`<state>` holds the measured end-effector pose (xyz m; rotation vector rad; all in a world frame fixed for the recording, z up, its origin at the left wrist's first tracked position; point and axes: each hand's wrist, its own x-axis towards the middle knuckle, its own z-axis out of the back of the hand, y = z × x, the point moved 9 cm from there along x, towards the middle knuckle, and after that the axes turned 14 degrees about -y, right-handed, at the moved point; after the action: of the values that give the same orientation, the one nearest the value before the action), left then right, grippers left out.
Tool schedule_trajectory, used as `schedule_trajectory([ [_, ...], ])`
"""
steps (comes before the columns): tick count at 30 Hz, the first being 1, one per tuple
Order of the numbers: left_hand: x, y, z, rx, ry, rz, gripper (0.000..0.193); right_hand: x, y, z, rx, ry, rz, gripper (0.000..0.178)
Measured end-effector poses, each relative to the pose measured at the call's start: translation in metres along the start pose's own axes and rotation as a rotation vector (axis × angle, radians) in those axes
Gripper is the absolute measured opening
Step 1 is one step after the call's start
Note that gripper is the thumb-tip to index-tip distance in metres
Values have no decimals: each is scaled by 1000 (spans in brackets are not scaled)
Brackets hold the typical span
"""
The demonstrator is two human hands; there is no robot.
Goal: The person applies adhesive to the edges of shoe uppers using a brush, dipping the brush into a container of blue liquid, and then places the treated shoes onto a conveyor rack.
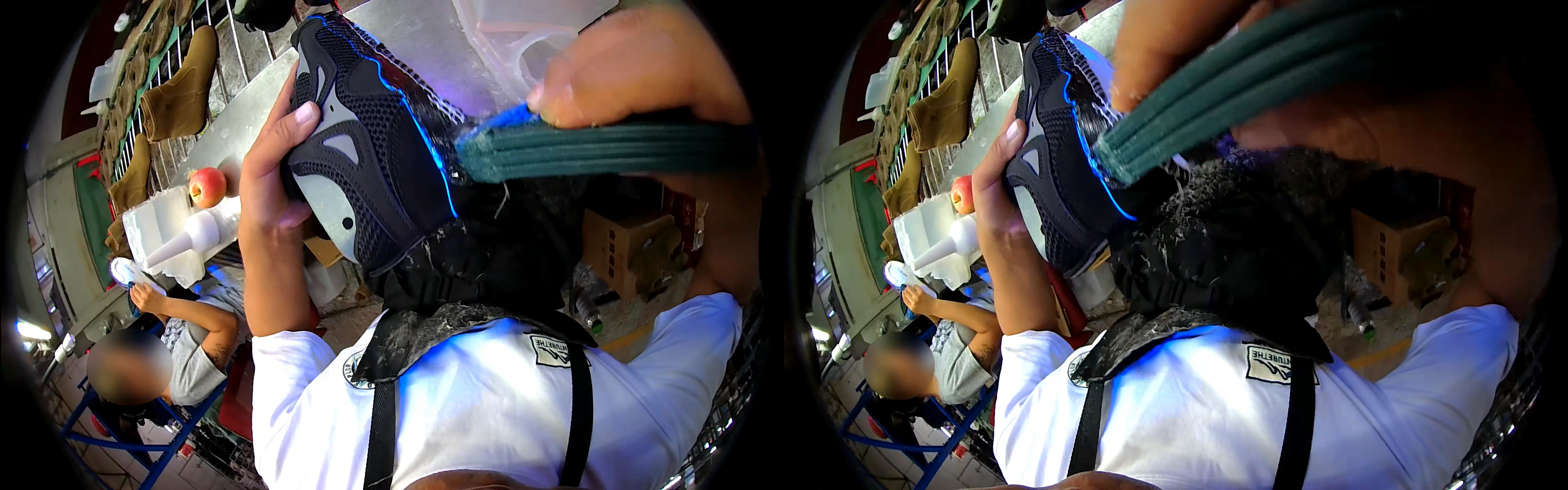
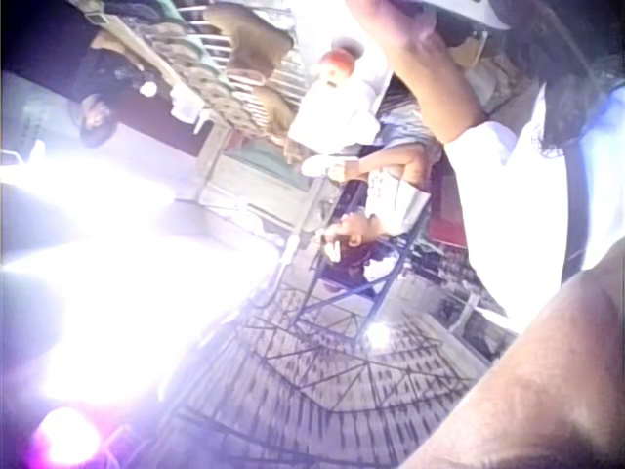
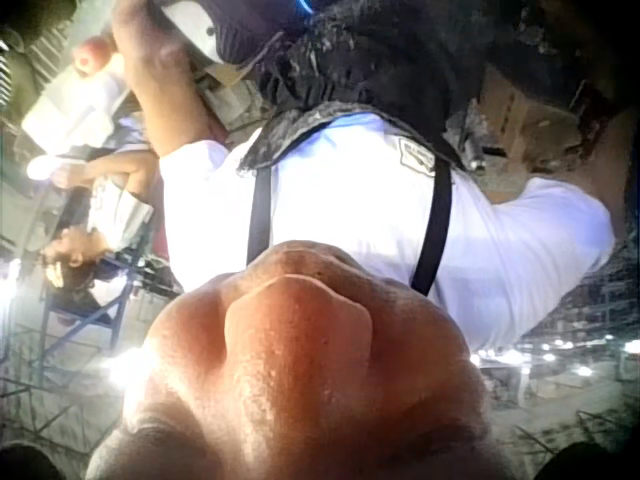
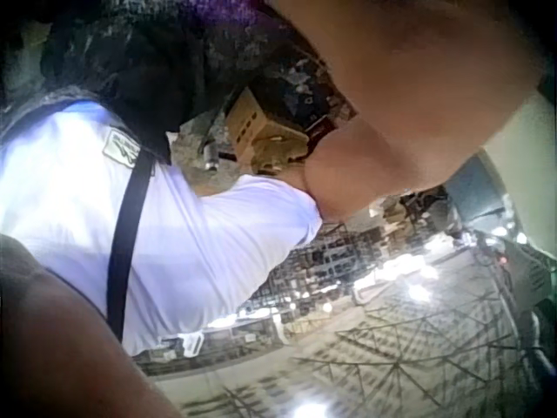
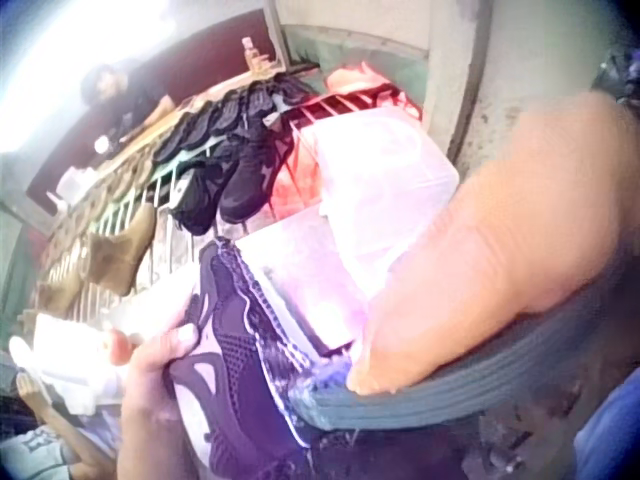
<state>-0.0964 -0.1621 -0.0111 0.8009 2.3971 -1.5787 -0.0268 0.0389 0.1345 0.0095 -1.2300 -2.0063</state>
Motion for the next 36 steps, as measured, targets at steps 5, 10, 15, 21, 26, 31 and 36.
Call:
schedule_trajectory([
  [5, -3, 5, 7, -134, -95, 95, 62, 13, -8, 3, 80, 24, 35, 28],
  [10, -6, 9, 14, -312, -51, 209, 44, 22, -10, 12, 132, 19, 64, 27],
  [15, -7, 13, -11, -475, 74, 310, 38, 26, -9, 28, 139, -30, 25, 26],
  [21, -35, 17, 16, -513, -66, 248, 36, 38, -21, 14, 271, -63, 149, 25],
  [26, -42, 35, -1, -597, -136, 496, 45, 16, -30, 18, 301, -329, 46, 24],
  [31, -70, 46, 8, -592, -128, 576, 52, 5, -48, -5, 469, -634, 8, 23],
  [36, -83, 56, 10, -536, -204, 660, 58, -2, -49, -29, 534, -839, -37, 22],
])
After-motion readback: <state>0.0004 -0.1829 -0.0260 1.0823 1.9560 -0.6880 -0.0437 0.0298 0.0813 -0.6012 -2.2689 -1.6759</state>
